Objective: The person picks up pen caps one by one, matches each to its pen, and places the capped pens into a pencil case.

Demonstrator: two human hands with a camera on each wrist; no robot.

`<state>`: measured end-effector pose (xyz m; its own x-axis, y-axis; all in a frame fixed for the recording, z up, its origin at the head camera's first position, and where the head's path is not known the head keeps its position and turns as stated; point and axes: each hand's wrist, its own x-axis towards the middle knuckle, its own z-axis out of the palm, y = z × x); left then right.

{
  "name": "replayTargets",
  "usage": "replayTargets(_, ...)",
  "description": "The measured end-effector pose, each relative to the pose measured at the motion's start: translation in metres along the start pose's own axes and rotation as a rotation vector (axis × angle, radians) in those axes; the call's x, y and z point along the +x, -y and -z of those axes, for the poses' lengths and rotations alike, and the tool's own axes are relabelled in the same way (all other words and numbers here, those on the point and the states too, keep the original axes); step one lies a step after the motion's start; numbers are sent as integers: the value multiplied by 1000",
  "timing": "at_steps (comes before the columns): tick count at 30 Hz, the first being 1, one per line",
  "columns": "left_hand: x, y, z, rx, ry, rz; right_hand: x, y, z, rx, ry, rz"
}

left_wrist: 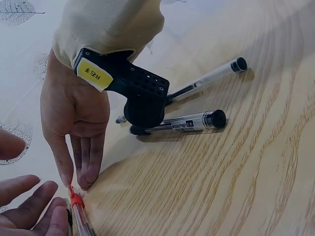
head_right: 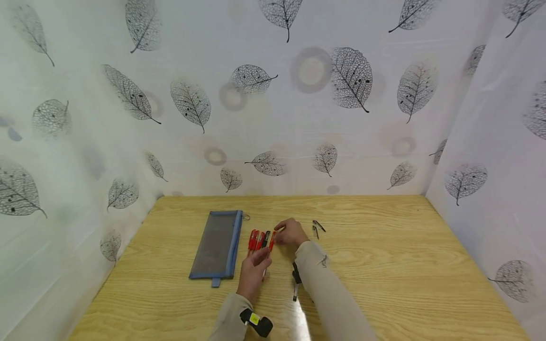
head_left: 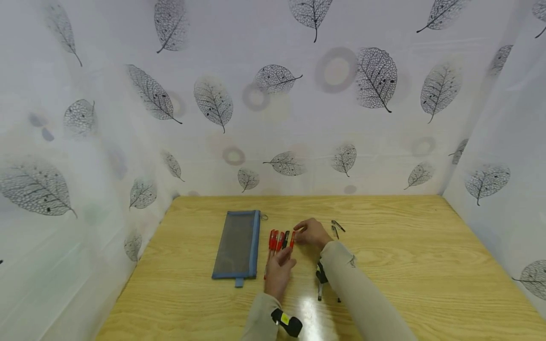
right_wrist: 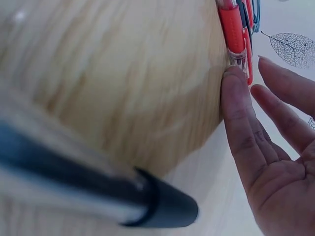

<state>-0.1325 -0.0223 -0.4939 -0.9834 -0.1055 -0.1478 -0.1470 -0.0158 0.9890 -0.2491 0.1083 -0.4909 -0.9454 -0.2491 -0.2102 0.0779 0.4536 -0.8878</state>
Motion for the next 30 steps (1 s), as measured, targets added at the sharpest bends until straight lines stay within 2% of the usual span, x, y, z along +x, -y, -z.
replayTargets(10, -2, 0, -2, -24, 25, -51, -1, -5, 6, 59, 0, 1)
replayTargets(15, -4, 1, -5, -42, 57, -52, -6, -2, 13, 38, -14, 17)
replayTargets(19, -5, 2, -10, -81, 98, -29, -9, -2, 22, 41, -12, 29)
replayTargets(24, -5, 3, -15, -77, 168, 18, -13, -5, 35, 62, -7, 49)
replayTargets(30, -6, 8, -22, -71, 204, 31, -17, -13, 51, 41, -39, 67)
